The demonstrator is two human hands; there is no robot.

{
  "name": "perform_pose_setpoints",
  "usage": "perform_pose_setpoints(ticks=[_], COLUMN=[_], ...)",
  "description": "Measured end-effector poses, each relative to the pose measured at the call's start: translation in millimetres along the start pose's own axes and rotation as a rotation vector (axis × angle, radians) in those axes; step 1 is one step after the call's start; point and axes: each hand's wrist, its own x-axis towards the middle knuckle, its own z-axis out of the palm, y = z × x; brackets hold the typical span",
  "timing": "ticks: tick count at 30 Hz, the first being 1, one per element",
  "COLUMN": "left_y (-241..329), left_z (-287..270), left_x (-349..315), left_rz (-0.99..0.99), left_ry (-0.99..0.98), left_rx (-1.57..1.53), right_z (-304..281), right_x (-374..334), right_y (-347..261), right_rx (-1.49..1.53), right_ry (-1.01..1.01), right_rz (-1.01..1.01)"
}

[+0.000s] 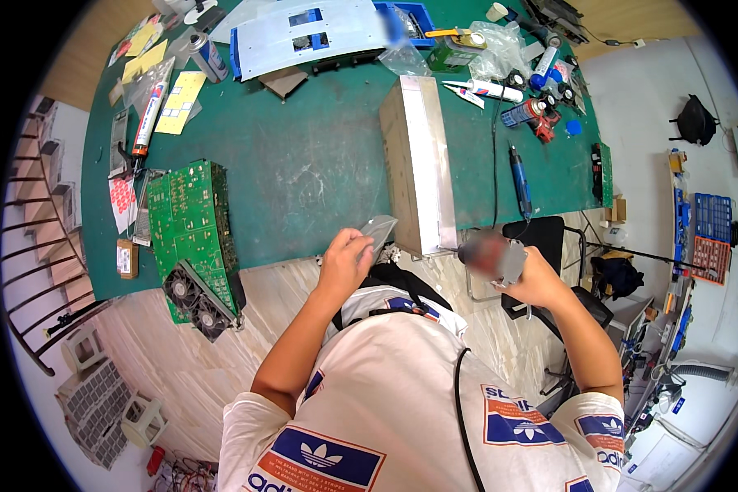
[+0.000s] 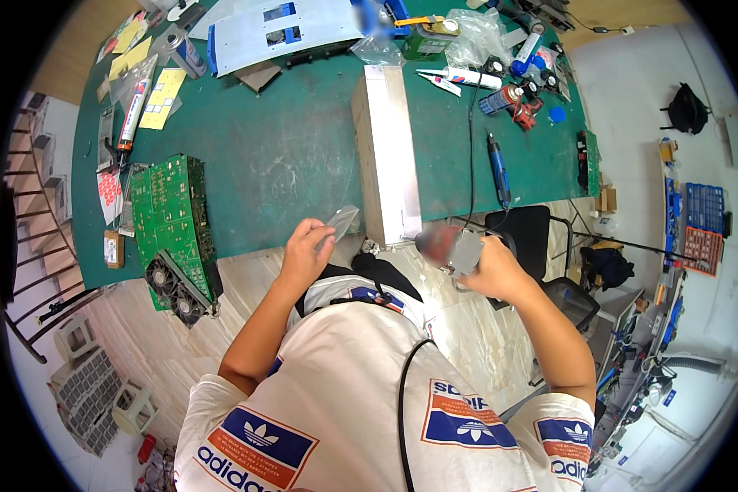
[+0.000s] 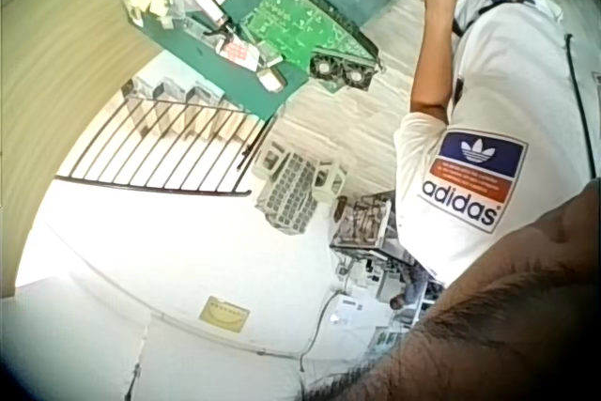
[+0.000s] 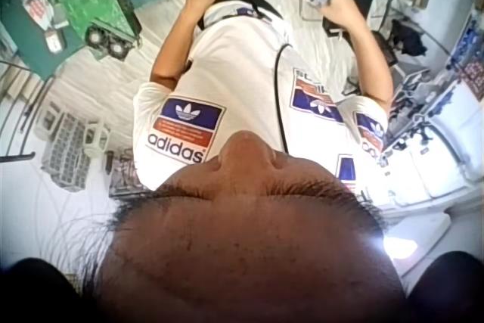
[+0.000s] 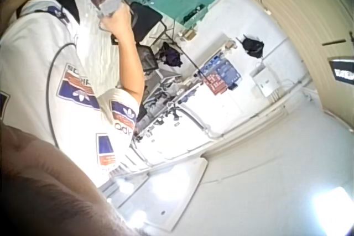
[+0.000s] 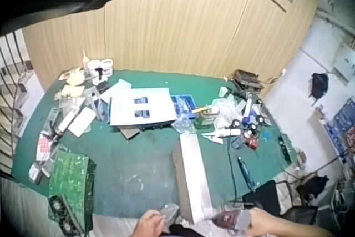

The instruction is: The person picks up a metal casing, takes screws out of a plastic bag, and uses an electric screwdriver to secure the screws into the casing.

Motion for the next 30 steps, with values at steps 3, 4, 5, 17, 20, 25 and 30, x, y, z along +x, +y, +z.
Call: perform_pose_setpoints(ticks=[3, 4, 5, 17, 20, 25, 30], left_y=[-1, -1, -1, 46, 45, 34, 16], left_z=[2, 2, 3, -23, -24, -25, -37], left_x=[0, 0, 0, 9, 8, 3, -1], left_rz=[0.025, 0.042, 0.046, 0.182, 0.183, 0.155, 0.081], left_ry=[0.002, 0.008, 0.004, 0.014, 0.010, 0.042, 0.063], left_rx=[-0.008, -0.001, -0.011, 0.002, 0.006, 0.022, 0.083], right_z=[-2, -3, -5, 16, 19, 12, -11], right_x=[-3, -3, -4, 12, 15, 17, 38], right_y=[-7, -13, -20, -56, -51, -41, -19], right_rx=[0.044, 0.057, 0.065, 0.161, 0.148, 0.323, 0.243], right_ry=[0.032, 0.041, 0.053, 0.068, 0.049, 0.001, 0.227], right_rz=[-0.044, -0.069, -0.092, -0.222, -0.222, -0.115, -0.106])
